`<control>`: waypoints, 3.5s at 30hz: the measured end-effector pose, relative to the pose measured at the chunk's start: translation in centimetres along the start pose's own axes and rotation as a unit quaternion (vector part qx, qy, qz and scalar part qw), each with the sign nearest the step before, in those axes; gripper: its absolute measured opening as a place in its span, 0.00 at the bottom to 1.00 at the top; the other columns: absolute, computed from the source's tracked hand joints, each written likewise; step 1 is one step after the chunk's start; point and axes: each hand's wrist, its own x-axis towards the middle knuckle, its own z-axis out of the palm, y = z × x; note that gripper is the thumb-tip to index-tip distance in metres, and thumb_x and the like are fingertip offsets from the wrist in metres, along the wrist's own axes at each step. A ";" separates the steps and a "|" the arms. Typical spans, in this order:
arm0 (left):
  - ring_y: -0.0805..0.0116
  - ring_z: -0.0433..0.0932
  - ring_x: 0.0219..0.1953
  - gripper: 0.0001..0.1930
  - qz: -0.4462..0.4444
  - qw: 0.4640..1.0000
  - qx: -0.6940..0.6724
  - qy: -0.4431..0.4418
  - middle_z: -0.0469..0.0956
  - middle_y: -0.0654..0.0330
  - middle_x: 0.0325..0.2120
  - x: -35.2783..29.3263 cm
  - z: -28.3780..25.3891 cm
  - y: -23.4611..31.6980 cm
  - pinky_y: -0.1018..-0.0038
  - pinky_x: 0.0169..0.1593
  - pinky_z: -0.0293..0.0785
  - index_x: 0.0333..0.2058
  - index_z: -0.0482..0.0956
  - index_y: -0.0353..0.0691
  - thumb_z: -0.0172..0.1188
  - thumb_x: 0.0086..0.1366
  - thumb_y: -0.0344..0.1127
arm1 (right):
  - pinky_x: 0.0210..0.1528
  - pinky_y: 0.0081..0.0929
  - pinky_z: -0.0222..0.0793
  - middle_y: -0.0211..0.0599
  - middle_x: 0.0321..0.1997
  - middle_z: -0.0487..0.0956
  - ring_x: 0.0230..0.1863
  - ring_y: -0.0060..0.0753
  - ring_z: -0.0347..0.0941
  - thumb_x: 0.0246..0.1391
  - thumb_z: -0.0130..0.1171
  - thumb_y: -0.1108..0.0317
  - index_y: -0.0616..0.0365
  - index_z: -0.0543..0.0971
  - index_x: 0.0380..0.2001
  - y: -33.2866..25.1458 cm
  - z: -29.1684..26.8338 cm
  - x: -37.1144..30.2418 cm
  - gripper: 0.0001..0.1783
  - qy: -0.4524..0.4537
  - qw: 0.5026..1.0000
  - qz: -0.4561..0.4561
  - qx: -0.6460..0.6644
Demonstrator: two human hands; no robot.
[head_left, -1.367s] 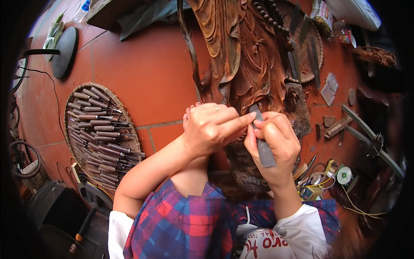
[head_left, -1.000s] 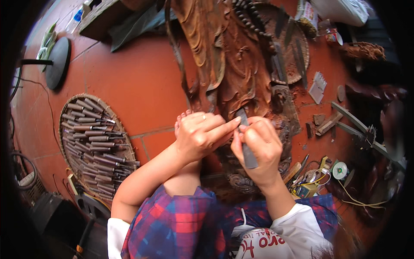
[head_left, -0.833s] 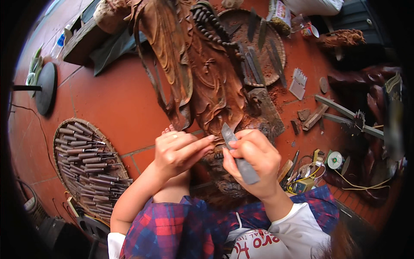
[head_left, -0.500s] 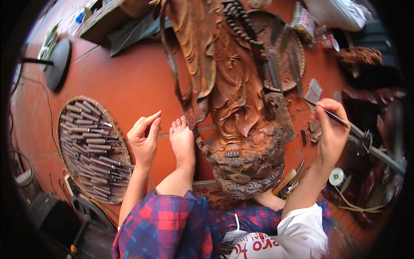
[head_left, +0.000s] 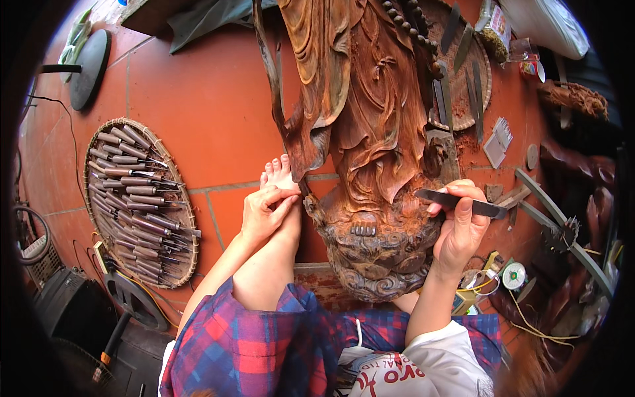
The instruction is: The person carves a wooden sculpture of a deity using various chisels and a file. They refine the details of the figure's clothing and accessories, occasionally switching tools to achieve different textures and shapes.
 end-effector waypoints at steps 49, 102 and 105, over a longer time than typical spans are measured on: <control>0.67 0.73 0.21 0.05 0.027 0.998 -0.013 0.060 0.74 0.57 0.18 -0.7 0.7 -1.3 0.73 0.30 0.71 0.36 0.87 0.39 0.68 0.59 0.26 | 0.32 0.28 0.74 0.39 0.41 0.78 0.30 0.29 0.77 0.69 0.57 0.62 0.68 0.79 0.44 1.0 -0.2 -0.1 0.16 0.071 0.997 0.014 0.017; 0.83 0.72 0.29 0.09 -0.114 0.984 -0.133 -0.019 0.74 0.68 0.26 0.7 -1.1 -2.5 0.82 0.33 0.69 0.44 0.83 0.31 0.64 0.66 0.25 | 0.29 0.27 0.67 0.34 0.22 0.80 0.24 0.22 0.74 0.54 0.71 0.61 0.61 0.85 0.35 6.6 -12.7 15.4 0.13 0.090 0.931 0.106 -0.339; 0.82 0.73 0.28 0.07 -0.153 0.981 -0.115 -0.032 0.76 0.66 0.27 1.5 -3.2 -2.3 0.82 0.32 0.70 0.42 0.84 0.31 0.64 0.67 0.26 | 0.45 0.38 0.76 0.48 0.33 0.85 0.39 0.44 0.84 0.51 0.71 0.57 0.54 0.88 0.37 11.4 -13.4 18.3 0.15 0.068 0.867 0.167 -0.464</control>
